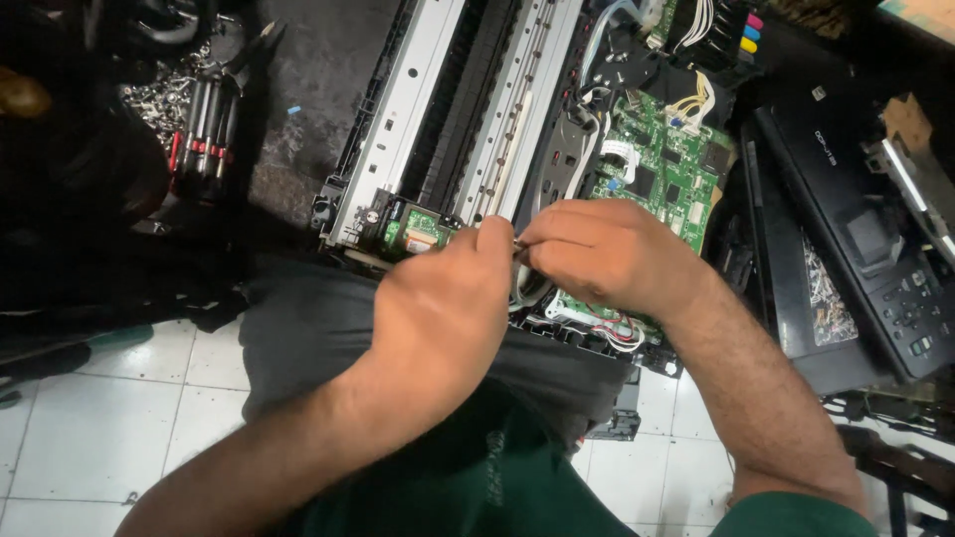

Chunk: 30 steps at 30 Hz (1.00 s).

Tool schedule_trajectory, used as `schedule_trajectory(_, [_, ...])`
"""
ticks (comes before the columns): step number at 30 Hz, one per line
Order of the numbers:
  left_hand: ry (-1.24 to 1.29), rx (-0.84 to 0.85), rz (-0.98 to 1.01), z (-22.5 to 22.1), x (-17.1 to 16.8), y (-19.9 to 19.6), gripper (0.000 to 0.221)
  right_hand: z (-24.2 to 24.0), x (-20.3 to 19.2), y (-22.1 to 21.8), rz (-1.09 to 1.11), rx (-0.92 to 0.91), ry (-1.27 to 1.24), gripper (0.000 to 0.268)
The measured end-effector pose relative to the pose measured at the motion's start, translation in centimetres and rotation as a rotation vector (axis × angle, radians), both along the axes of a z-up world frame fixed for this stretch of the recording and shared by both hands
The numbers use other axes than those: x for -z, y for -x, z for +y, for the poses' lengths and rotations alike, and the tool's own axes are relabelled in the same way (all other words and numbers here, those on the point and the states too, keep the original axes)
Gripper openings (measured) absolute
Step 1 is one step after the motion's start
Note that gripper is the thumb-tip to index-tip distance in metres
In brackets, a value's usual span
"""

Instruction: Cleaning and repairing the internal components of a printer using a brush and a screwdriver

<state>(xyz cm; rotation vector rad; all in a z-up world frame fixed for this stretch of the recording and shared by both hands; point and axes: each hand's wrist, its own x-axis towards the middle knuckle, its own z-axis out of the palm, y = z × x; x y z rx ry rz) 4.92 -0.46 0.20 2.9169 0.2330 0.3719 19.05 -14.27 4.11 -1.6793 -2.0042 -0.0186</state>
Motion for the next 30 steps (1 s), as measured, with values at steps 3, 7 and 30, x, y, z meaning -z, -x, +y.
schedule_trajectory(3, [-0.037, 0.116, -0.089, 0.5, -1.0, 2.4, 0.016, -0.1, 0.1, 0.0, -0.077, 0.015, -0.035, 0.018])
schedule_trajectory(7, [0.151, 0.102, -0.144, -0.5, 0.3, 3.4, 0.017, 0.2, -0.1, 0.0, -0.063, -0.001, 0.002, 0.016])
schedule_trajectory(30, [0.020, -0.048, 0.038, -2.0, 0.5, 1.0, 0.039, 0.2, 0.0, -0.2, 0.089, 0.098, 0.039, 0.019])
